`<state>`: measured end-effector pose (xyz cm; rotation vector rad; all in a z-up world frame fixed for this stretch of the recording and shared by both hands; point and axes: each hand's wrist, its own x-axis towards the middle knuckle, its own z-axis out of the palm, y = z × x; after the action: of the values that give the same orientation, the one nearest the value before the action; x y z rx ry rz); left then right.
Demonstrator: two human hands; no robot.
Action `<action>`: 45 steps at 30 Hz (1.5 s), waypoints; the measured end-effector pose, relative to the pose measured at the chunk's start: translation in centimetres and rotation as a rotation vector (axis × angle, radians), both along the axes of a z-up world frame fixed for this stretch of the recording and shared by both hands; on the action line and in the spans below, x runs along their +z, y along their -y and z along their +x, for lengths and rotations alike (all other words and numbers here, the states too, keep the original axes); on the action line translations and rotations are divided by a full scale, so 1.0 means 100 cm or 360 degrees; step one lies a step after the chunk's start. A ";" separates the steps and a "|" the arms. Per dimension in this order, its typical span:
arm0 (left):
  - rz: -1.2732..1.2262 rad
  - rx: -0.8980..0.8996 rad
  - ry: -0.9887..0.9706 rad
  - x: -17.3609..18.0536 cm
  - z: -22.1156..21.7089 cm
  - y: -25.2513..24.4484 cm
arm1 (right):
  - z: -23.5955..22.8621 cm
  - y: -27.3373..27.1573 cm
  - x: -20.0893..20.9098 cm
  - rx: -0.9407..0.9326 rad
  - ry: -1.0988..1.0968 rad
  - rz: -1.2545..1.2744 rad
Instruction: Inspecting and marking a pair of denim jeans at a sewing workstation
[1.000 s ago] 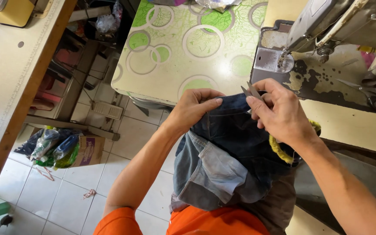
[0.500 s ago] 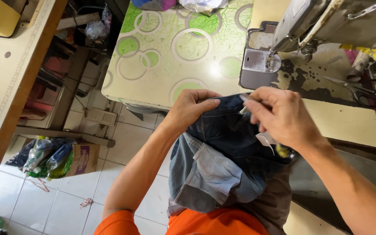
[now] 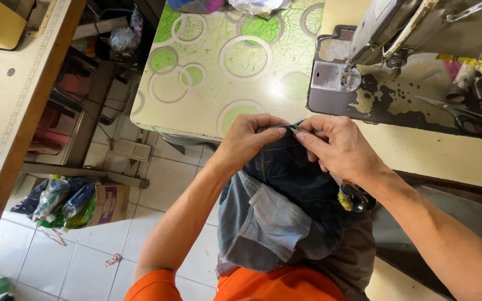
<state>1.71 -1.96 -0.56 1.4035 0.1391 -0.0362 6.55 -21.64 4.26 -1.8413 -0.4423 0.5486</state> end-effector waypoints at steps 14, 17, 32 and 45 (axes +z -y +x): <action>0.0017 -0.0038 -0.0009 0.002 0.001 0.002 | 0.001 -0.004 -0.031 -0.0094 0.0077 0.0179; -0.0088 -0.0028 -0.0091 -0.005 0.003 -0.001 | -0.001 -0.002 -0.021 -0.0082 0.0042 0.0217; -0.0032 0.0044 0.0083 -0.007 0.002 -0.002 | 0.003 0.005 0.015 -0.0223 0.0145 0.0511; 0.0747 0.0155 0.0742 0.020 0.033 -0.015 | -0.013 -0.010 -0.004 -0.0250 -0.0285 0.0289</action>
<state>4.98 -0.42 1.40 1.8314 -0.1847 0.4263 5.26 -20.67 3.90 -1.6209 -0.2170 0.5420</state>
